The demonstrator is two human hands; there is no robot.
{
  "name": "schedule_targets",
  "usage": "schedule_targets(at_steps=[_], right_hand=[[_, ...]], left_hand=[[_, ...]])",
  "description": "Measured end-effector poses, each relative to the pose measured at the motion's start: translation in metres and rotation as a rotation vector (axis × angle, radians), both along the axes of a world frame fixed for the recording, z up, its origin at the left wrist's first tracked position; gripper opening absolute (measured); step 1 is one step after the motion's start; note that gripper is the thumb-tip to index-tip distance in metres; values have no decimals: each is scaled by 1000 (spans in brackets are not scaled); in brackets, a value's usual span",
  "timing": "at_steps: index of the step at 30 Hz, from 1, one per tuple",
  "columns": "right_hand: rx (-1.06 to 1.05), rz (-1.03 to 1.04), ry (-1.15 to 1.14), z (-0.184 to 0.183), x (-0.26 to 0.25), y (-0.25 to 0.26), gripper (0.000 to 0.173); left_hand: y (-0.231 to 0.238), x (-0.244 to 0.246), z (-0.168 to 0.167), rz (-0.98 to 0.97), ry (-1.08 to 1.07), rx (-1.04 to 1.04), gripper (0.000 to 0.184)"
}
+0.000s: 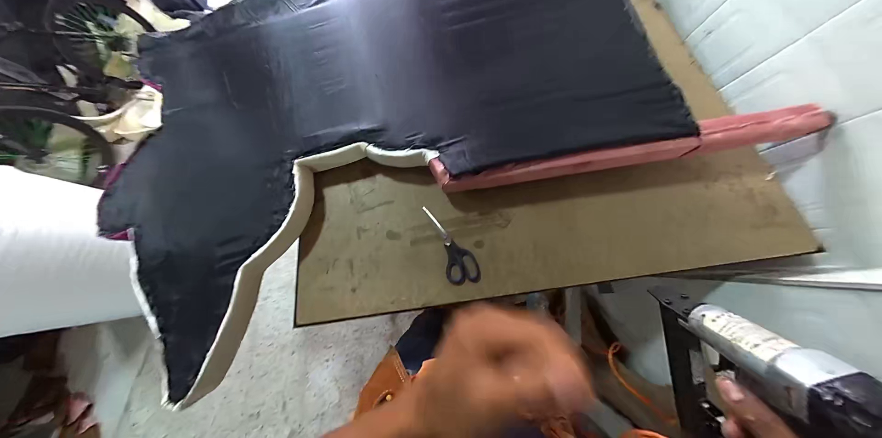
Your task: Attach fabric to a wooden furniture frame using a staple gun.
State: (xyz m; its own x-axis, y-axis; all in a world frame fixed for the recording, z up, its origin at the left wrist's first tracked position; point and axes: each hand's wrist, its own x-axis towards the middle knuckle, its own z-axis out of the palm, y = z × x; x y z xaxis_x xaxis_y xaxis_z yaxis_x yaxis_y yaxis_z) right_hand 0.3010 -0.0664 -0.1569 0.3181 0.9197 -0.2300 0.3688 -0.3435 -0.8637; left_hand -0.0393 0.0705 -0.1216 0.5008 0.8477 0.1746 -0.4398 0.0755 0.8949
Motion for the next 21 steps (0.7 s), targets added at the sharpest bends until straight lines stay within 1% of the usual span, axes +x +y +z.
schedule_targets(at_steps=[2,3,4,5,6,8,10,13,14,15,17,19,21], right_hand=[[45,0,-55,17,-9,20,39],[66,10,-77,23,-12,32,37],[76,26,-102,28,-15,45,36],[66,41,-136,32,-18,56,35],[44,54,-171,36,-21,67,35],[1,94,-248,41,-27,89,41],[1,167,-315,46,-35,116,49],[14,228,-291,46,-52,158,45],[15,253,-289,46,-56,172,44],[15,291,-310,44,-57,186,44],[21,392,-381,40,-56,219,50],[7,482,-444,38,-54,254,51],[2,564,-476,35,-51,290,47]], left_hand=[[53,-11,-93,297,217,-348,34],[76,-12,-134,443,295,-476,30],[97,-11,-165,539,358,-539,28],[114,-10,-185,564,416,-557,27],[127,-6,-196,554,455,-558,29],[152,8,-208,547,463,-579,40],[176,16,-213,537,462,-632,50],[199,18,-220,530,584,-615,57],[201,18,-220,531,624,-607,54],[200,18,-218,538,656,-608,49],[198,19,-212,577,690,-606,31],[193,23,-208,672,652,-600,16],[190,30,-206,751,630,-597,11]])
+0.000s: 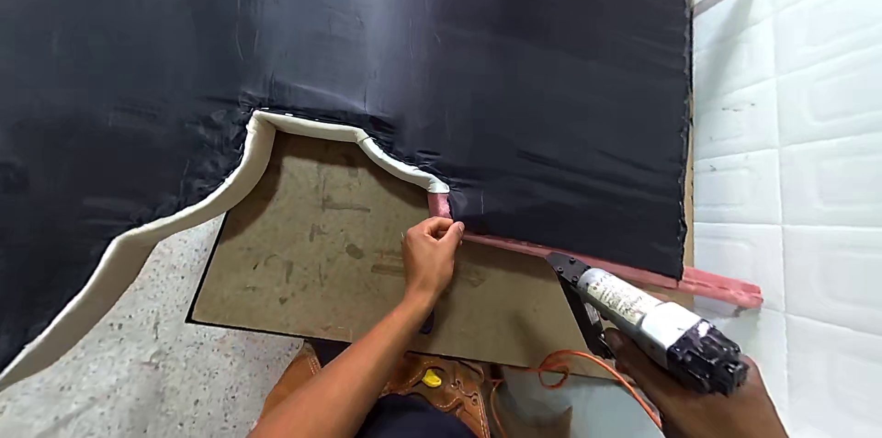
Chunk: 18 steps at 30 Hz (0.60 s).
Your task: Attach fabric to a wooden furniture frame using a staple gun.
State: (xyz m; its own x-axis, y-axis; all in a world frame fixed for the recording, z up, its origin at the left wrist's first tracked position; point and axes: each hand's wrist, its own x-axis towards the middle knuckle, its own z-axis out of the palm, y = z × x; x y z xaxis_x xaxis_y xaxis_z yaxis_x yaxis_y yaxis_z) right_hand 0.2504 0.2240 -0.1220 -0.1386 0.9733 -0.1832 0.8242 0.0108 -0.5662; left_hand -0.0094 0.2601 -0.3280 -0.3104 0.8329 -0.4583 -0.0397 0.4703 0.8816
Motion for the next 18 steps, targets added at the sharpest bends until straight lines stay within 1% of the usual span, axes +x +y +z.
schedule_targets(at_steps=[3,7,10,14,18], right_hand=[[-12,163,-17,-8,5,56,40],[91,542,-129,-26,-6,132,31],[54,810,-144,-46,-30,178,34],[-59,1006,-128,-78,-65,208,31],[-108,1077,-142,-100,-86,219,26]], left_hand=[[-7,7,3,55,-1,-41,12],[-8,15,1,128,-16,-86,13],[-5,18,-1,153,28,-117,16],[0,21,-5,178,41,-162,23],[1,24,-9,179,47,-174,25]])
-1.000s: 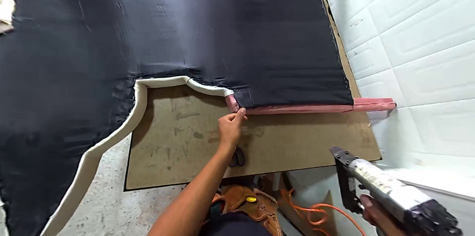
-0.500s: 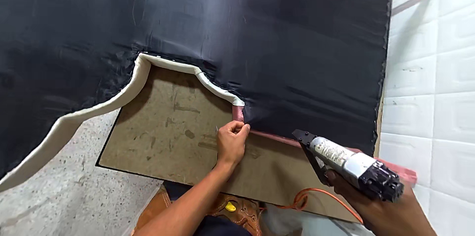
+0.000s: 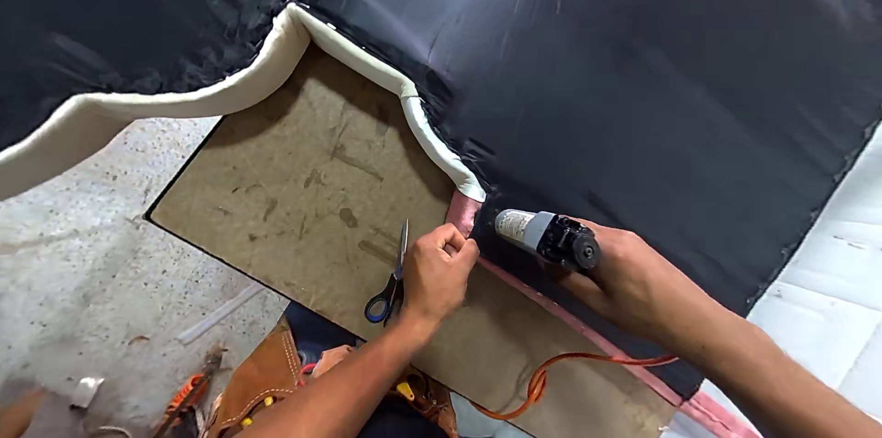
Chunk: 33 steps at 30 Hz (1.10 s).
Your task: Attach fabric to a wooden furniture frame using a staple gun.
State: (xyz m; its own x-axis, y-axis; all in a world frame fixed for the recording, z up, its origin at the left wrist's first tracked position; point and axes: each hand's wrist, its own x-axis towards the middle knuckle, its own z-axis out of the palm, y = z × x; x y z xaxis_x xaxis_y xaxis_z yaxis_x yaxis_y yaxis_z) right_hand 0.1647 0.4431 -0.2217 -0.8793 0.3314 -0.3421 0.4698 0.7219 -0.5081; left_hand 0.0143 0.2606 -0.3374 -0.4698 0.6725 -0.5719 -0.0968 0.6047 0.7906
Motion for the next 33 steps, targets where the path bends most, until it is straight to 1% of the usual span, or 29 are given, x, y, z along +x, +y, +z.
schedule_targets(at_steps=[4,10,13,16,22,27,33], right_hand=[[6,10,-24,0,-10,4,28],[21,54,-75,-1,-19,4,36],[34,60,-90,-2,-20,2,39],[24,59,-91,1,-22,3,36],[-16,58,-58,10,-9,2,36],[-35,86,-109,5,-11,-10,38],[-22,68,-146,2,-17,-14,38]], left_hand=[[-1,1,-6,24,-28,-5,26],[-5,-6,-13,81,-102,54,35],[-11,-12,-17,45,-125,63,35],[-14,-16,-21,6,-142,95,34],[-15,-22,-23,-45,-156,110,32],[-15,-23,-27,-64,-195,142,32],[-17,-29,-33,-87,-195,154,32]])
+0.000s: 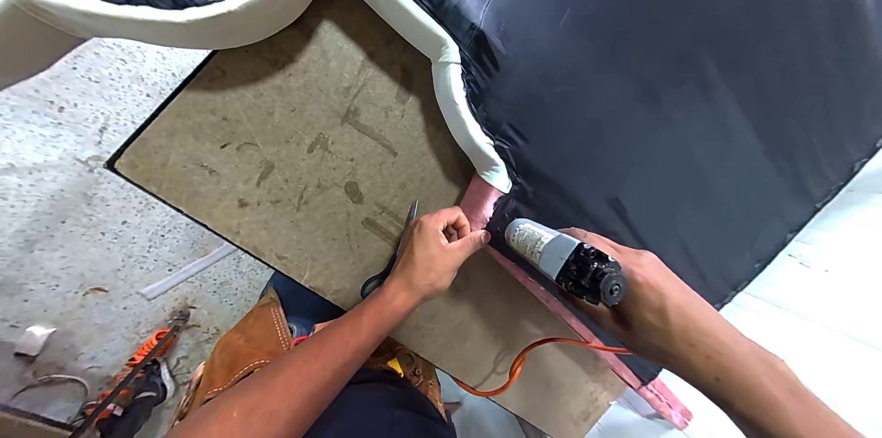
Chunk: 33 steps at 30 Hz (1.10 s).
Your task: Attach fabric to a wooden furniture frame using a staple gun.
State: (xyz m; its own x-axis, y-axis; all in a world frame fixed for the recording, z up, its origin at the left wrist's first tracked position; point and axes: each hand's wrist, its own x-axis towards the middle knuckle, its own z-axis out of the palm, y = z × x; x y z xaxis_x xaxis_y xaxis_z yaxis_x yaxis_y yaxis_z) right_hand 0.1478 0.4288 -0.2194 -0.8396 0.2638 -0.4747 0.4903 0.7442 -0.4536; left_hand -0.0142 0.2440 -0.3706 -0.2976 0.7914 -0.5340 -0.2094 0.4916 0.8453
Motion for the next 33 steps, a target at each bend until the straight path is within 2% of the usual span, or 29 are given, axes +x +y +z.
schedule_targets(at_steps=[7,12,17,22,24,27,30,33], right_hand=[[-20,-57,48,2,14,-13,35],[-24,-69,30,2,15,-23,38],[-12,-78,-14,3,11,-24,39],[-2,-144,6,8,16,-32,31],[-7,-344,48,9,34,-52,25],[-77,-837,82,17,77,-111,30],[-185,-1317,146,24,126,-181,29],[-198,-1670,187,31,179,-234,21]], left_hand=[[-1,-9,1,-93,15,25,28],[1,-20,2,-231,72,34,28],[4,-23,-2,-255,91,28,29],[-3,-27,3,-304,114,44,22],[-10,-30,13,-382,66,36,17],[-14,-6,21,-568,-130,-1,25],[-3,53,23,-673,-394,-42,38],[15,131,21,-666,-566,-182,45]])
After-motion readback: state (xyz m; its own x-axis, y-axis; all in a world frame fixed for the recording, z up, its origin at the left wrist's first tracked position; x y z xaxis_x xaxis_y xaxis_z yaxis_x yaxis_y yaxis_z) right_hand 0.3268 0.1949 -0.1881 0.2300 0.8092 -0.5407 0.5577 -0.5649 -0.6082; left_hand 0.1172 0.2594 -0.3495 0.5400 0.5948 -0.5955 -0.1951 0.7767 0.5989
